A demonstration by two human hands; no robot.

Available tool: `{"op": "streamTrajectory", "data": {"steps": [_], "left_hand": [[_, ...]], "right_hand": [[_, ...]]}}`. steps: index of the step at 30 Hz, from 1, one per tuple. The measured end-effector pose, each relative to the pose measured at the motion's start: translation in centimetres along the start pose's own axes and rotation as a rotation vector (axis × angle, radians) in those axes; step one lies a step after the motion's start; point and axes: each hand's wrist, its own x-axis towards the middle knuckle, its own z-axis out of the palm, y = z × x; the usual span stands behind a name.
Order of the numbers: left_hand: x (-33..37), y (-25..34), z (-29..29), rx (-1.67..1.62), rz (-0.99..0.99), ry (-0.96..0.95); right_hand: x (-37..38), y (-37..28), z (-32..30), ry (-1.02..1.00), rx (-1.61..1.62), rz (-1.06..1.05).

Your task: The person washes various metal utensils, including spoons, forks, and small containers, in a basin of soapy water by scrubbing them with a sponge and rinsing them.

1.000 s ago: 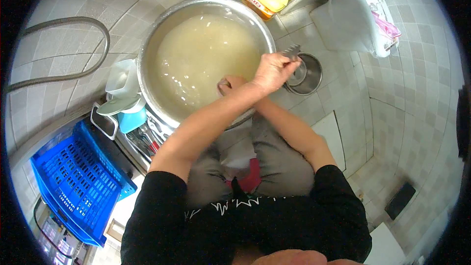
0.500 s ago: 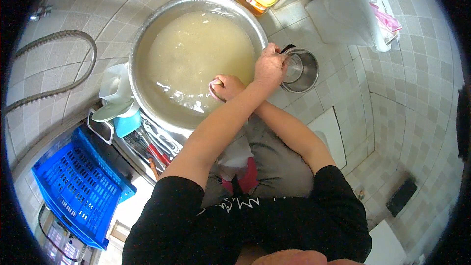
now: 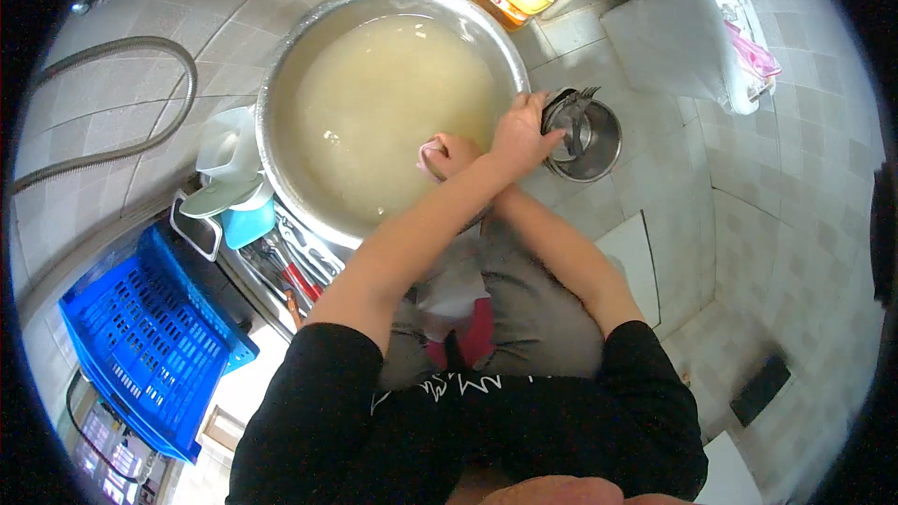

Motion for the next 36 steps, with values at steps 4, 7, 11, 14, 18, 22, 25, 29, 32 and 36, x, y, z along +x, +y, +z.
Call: {"op": "streamTrajectory", "data": {"steps": [4, 7, 11, 14, 18, 22, 25, 29, 32, 36], "left_hand": [[0.6, -4.4, -5.6, 0.149, -0.012, 0.000], [-1.4, -10.4, -11.0, 0.402, -0.195, -0.021], [-5.4, -16.8, -12.6, 0.857, -0.534, -0.119], [-9.2, -23.4, -13.8, 0.580, -0.877, -0.105], [-9.8, -22.3, -9.8, 0.214, -1.105, -0.166], [-12.2, -25.3, -11.5, -0.257, -1.220, -0.178], [-12.9, -24.0, -10.7, -0.404, -0.832, -0.319], [-13.3, -21.2, -12.8, -0.387, -0.892, -0.216], [-12.3, -20.1, -14.7, -0.651, -0.939, -0.181], [-11.1, -18.8, -15.6, -0.928, -1.063, -0.016]], "right_hand": [[1.2, 2.3, -0.6, 0.264, -0.123, -0.048], [2.2, -0.6, -3.3, 0.131, -0.515, 0.181], [2.6, -1.1, -4.4, 0.068, -0.835, 0.010], [5.2, -1.2, -2.5, 0.157, -0.880, 0.019], [6.4, 5.2, -3.1, 0.002, -0.792, 0.108], [7.6, 5.8, 0.5, -0.090, -0.620, 0.105], [6.3, 7.3, 2.0, -0.229, -0.417, 0.231], [4.2, 3.7, 4.6, -0.156, 0.355, 0.472], [4.0, 0.2, 3.6, -0.170, 0.710, 0.447], [5.7, 1.1, 2.3, -0.170, 0.844, 0.400]]}}
